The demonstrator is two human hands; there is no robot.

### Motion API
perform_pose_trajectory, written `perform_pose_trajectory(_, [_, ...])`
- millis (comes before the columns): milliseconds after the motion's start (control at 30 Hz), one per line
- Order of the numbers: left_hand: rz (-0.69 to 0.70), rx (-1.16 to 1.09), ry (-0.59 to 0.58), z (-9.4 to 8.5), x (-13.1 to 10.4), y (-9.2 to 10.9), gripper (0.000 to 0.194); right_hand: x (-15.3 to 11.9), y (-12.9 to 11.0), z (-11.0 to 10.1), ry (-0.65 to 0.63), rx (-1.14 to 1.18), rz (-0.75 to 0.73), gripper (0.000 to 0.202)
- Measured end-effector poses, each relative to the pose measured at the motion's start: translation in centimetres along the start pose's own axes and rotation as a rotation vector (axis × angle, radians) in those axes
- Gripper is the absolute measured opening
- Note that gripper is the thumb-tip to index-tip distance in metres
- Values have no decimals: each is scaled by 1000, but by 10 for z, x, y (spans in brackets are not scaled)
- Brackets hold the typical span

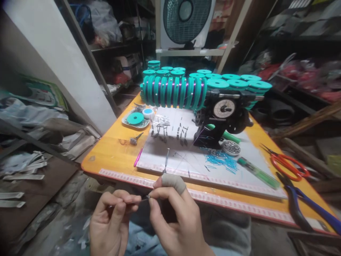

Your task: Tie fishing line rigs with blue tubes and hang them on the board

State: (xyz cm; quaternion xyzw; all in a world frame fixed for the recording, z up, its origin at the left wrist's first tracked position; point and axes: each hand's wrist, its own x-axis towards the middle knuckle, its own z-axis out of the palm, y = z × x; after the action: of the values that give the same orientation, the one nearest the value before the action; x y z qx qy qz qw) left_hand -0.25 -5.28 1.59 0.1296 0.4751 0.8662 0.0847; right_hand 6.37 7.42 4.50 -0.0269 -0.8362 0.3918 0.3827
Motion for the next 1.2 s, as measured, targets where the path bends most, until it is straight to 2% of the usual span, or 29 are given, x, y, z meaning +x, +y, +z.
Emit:
perform_pose_trajectory(67, [-73,-33,137,10,-2,3,21,-3,0,-2,9,16,38,16])
perform_pose_trajectory(133, [-95,-12,188,16,-4,7,26,-5,-1,-4,26,27,69,16])
perform_pose_trajectory(267, [-77,43,165,21,-8,9,28,-8,-1,-5,63,54,85,17])
perform_pose_trajectory(733, [-73,29,145,19,-11,7,23,-3,-5,-7,52,42,33,17])
perform_pose_trajectory(833, [-33,34,79,10,-9,1,15,-4,-6,-7,32,-7,-1,18])
perform_pose_trajectory(933, [50,89,-77,1,-6,-7,10,-9,-5,-5,-12,-100,-67,22])
perform_pose_trajectory(1000, [-19,127,-149,-1,-4,-9,11,-14,-4,-4,-21,-151,-100,24])
perform_pose_trajectory(1133, [-383,115,-236,2,-4,-2,15,-21,3,-3,-32,-222,-155,27])
perform_pose_trajectory(1200, [-489,49,-268,6,-4,4,21,-21,5,-5,-62,-246,-187,27])
